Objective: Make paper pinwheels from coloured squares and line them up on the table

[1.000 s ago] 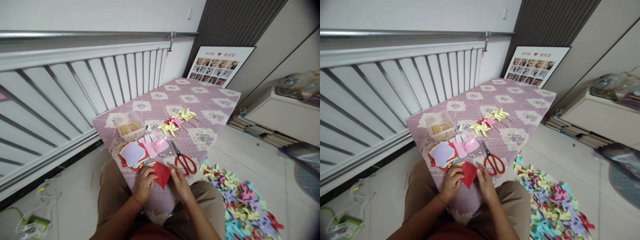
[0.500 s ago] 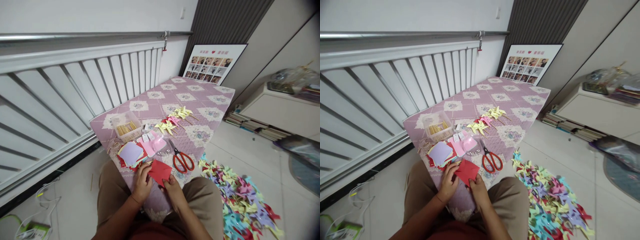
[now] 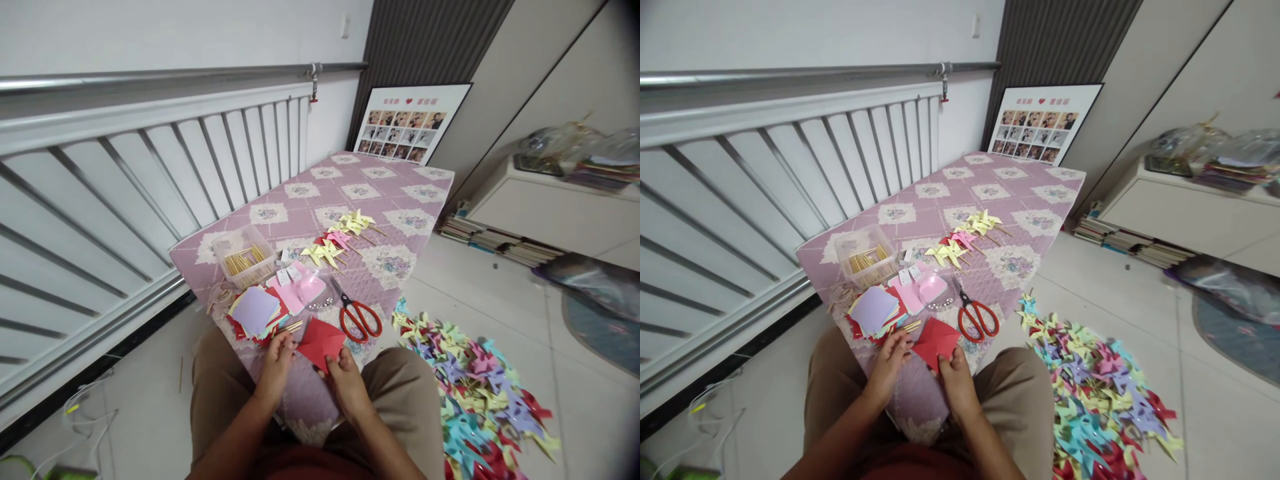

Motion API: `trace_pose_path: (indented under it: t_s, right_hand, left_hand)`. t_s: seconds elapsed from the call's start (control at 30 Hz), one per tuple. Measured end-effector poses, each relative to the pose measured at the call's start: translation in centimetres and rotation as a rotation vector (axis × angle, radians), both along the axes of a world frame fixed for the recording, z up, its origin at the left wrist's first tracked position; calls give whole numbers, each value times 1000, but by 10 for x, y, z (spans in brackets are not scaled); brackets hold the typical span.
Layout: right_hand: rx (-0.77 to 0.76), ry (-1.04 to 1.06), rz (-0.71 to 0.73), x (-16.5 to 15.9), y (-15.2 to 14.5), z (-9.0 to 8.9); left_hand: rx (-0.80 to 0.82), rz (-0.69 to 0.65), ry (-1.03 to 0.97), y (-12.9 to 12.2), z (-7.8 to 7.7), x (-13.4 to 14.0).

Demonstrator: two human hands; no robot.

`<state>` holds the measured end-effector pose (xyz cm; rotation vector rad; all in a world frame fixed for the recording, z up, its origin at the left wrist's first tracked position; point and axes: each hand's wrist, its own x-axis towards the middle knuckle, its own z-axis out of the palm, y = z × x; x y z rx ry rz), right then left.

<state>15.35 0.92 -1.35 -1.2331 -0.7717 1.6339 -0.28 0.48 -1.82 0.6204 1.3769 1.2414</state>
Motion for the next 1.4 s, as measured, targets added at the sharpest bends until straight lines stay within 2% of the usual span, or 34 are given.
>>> trace_pose_path:
  t_s: [0.17, 0.27, 0.33, 0.5, 0.57, 0.77, 0.93, 1.1, 1.23, 1.4]
  right_hand:
    - [15, 40, -41, 2, -1, 0]
    - [18, 99, -64, 2, 0, 2]
    - [10, 159, -96, 3, 0, 2]
    - [17, 199, -112, 4, 0, 2]
    - [36, 200, -104, 4, 1, 2]
    - [80, 238, -141, 5, 3, 0]
    - [80, 216, -40, 6, 2, 0]
    - [119, 180, 2, 6, 0, -5]
    - [120, 143, 28, 6, 1, -10]
    - [61, 134, 48, 6, 2, -6]
  left_hand:
    - [56, 34, 129, -9, 1, 11]
    - [73, 36, 120, -12, 0, 12]
    - [36, -23, 57, -13, 0, 12]
    - [-107, -299, -28, -16, 10, 21]
    - [-137, -325, -82, -15, 15, 27]
    - [-247, -209, -393, -3, 16, 34]
    - [-210, -139, -544, 8, 18, 37]
    - [-186, -99, -553, 14, 22, 41]
    - [-201, -66, -568, 15, 18, 38]
    - [-186, -26, -549, 17, 14, 33]
